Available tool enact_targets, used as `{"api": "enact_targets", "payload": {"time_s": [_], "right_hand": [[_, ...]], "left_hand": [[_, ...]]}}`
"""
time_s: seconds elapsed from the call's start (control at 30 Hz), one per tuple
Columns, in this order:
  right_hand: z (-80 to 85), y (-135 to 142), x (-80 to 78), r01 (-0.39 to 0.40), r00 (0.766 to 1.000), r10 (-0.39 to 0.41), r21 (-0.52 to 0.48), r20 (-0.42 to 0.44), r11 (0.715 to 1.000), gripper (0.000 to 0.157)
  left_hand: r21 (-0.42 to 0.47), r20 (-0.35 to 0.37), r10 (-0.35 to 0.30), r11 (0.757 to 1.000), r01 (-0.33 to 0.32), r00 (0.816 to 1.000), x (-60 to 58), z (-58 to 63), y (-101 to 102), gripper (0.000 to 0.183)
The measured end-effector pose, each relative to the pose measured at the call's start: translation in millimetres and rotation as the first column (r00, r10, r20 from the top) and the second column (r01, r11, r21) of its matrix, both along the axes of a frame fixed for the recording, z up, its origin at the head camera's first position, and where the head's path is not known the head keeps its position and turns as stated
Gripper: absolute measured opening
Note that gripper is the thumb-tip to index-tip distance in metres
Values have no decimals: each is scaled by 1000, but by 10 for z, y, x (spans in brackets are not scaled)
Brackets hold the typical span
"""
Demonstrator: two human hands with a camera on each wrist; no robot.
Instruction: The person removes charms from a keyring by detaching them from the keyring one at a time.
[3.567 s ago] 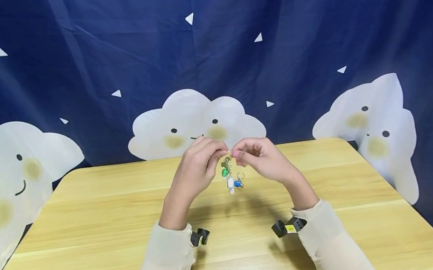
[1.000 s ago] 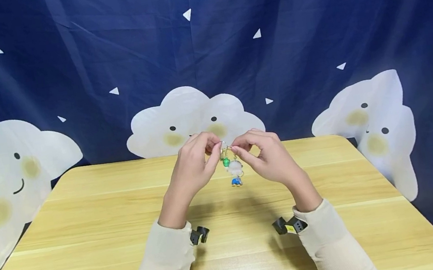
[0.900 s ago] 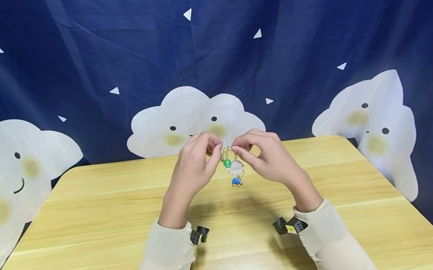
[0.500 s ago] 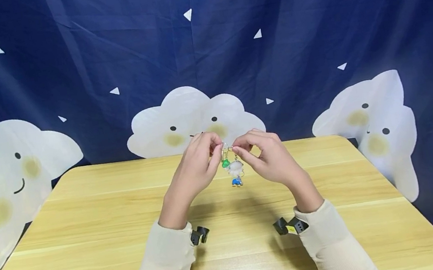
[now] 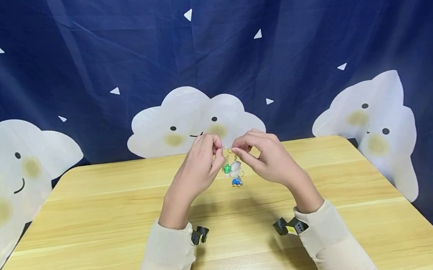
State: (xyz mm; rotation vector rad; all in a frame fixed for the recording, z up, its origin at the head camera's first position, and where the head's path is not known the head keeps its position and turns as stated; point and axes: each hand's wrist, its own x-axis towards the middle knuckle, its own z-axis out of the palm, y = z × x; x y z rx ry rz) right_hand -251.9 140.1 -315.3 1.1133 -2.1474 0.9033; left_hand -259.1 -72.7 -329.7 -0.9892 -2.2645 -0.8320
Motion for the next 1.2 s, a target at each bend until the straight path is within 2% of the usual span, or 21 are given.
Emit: {"api": "enact_targets", "payload": {"time_s": [0.27, 0.47, 0.6, 0.77, 0.93, 1.2], "right_hand": [[1, -13, 3, -21, 999, 19, 26, 44, 999, 4], [8, -12, 5, -28, 999, 26, 33, 45, 999, 5], [-7, -8, -16, -25, 1000, 25, 13, -1, 1000, 4], [-23, 3, -36, 12, 999, -14, -47, -40, 999, 5], [-17, 18, -32, 45, 999, -45, -98, 4, 994, 6], [-14, 36, -28, 69, 996, -63, -102, 61, 992, 4]], "left_hand": [[-1, 45, 11, 1000, -11, 999, 14, -6, -15, 6], [0, 44, 11, 1000, -12, 999, 19, 1, -19, 6], [3, 17, 8, 1000, -9, 1000, 9, 5, -17, 5], [14, -31, -17, 1000, 17, 999, -1, 22, -14, 4], [11, -66, -46, 999, 46, 997, 11, 43, -19, 6], [23, -129, -56, 998, 60, 990, 39, 75, -18, 4]]}}
